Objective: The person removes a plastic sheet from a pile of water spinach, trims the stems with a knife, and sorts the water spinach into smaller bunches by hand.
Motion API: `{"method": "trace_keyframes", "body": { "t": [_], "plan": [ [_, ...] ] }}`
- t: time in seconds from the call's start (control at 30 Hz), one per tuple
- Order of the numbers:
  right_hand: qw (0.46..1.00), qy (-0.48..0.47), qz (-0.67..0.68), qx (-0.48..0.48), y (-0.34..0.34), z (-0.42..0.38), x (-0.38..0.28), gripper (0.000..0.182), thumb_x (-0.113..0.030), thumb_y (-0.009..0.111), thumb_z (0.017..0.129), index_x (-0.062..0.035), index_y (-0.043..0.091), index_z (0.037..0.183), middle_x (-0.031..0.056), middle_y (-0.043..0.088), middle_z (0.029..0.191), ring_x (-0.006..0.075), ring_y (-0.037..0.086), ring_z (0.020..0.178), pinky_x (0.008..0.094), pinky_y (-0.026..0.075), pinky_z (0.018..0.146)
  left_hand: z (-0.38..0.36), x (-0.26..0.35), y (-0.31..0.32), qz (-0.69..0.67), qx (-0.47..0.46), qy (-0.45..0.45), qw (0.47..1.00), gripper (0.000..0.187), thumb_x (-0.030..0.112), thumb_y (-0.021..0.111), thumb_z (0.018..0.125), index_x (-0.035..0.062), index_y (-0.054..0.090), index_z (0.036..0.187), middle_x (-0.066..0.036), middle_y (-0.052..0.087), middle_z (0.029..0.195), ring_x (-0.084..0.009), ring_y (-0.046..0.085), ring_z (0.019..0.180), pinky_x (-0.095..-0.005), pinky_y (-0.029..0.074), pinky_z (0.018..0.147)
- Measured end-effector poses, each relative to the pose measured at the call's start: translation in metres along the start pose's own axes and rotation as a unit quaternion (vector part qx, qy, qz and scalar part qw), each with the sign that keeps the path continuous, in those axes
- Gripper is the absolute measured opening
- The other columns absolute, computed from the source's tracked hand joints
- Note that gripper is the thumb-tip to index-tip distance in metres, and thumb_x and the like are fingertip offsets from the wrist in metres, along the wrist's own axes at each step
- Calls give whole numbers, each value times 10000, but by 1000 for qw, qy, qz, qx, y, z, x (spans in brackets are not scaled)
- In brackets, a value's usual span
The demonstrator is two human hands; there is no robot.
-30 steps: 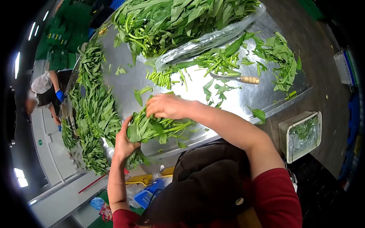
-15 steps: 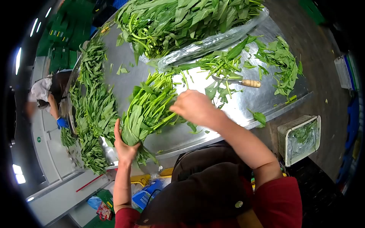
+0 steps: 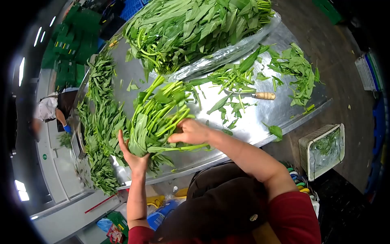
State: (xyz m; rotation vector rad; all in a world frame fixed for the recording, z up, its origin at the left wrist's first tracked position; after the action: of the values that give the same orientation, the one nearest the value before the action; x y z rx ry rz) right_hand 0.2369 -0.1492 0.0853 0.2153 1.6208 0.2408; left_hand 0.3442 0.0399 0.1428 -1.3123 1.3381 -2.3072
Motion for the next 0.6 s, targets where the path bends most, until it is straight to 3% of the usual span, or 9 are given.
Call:
{"method": "trace_keyframes", "body": {
  "t": [0.1,0.2,0.33,0.37,0.47,0.5,0.53,0.57,0.6],
  "plan": [
    [958,27,286,-9,1,-3,29,331,-124,603,770,4,614,1074,72,635,956,138,598,831,269,480,742,-4,-8,10,-185,-32,-161,969,1111,-24,805,549,59,164,1452,-121,299,1441,-251,469,1191,-360,405,1000],
    [876,82,468,83,4,-4,53,340,-226,545,879,-23,562,1150,78,629,1010,158,618,827,310,532,732,-5,-7,16,-249,-31,-157,955,1111,-27,802,549,70,168,1456,-118,280,1457,-248,485,1163,-351,411,990],
    [838,13,525,148,-31,-16,57,213,-226,438,949,-74,588,941,51,604,791,126,569,580,248,478,586,-3,-10,10,-214,-21,-163,963,1055,-66,766,542,70,228,1440,-121,326,1429,-237,488,1155,-336,406,992],
    [801,-102,590,-4,-51,-13,53,210,-245,456,939,-86,592,930,31,579,720,120,531,527,251,445,537,-5,-20,5,-170,-12,-144,975,1039,-78,754,540,69,246,1435,-122,340,1421,-234,488,1155,-332,403,993],
    [793,-133,591,-70,-115,-41,26,220,-285,525,895,-92,605,965,-7,555,600,116,501,471,265,450,546,-11,-24,-5,-63,13,-90,994,1015,-144,668,520,64,259,1426,-126,350,1406,-242,450,1202,-337,348,1046],
    [963,33,260,66,-108,-36,30,280,-320,556,877,-75,603,1004,18,592,660,148,550,538,288,473,614,-11,-18,-8,-44,17,-93,995,1024,-139,682,519,58,252,1427,-129,354,1402,-249,445,1208,-341,338,1054],
    [955,191,-120,190,-110,-39,32,350,-355,587,859,-57,602,1042,44,629,721,179,598,605,310,495,681,-10,-13,-10,-27,21,-94,995,1033,-134,695,518,53,245,1428,-133,359,1399,-255,439,1215,-345,328,1062],
    [798,138,-568,147,-104,-43,27,509,-437,616,826,-16,579,1109,147,646,1006,270,628,893,394,478,839,-8,-11,-9,-43,30,-93,994,1034,-124,709,523,50,242,1429,-136,365,1395,-258,444,1211,-344,338,1054],
    [720,-65,-670,170,-103,-44,29,643,-526,632,784,2,561,1144,214,544,1215,329,533,1118,434,440,919,-8,-10,-8,-59,37,-93,993,1035,-114,723,529,47,240,1429,-139,370,1392,-260,449,1207,-344,348,1047]
  ]
}}
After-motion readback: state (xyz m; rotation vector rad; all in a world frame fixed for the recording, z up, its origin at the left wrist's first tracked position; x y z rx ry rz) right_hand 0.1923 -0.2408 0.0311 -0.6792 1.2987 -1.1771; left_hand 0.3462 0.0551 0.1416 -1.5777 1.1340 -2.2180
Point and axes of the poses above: each hand's wrist, its own z-axis towards the middle knuckle, its own y-axis out of the palm, x = y × z, the point moved 4 cm from there along z, towards the middle knuckle
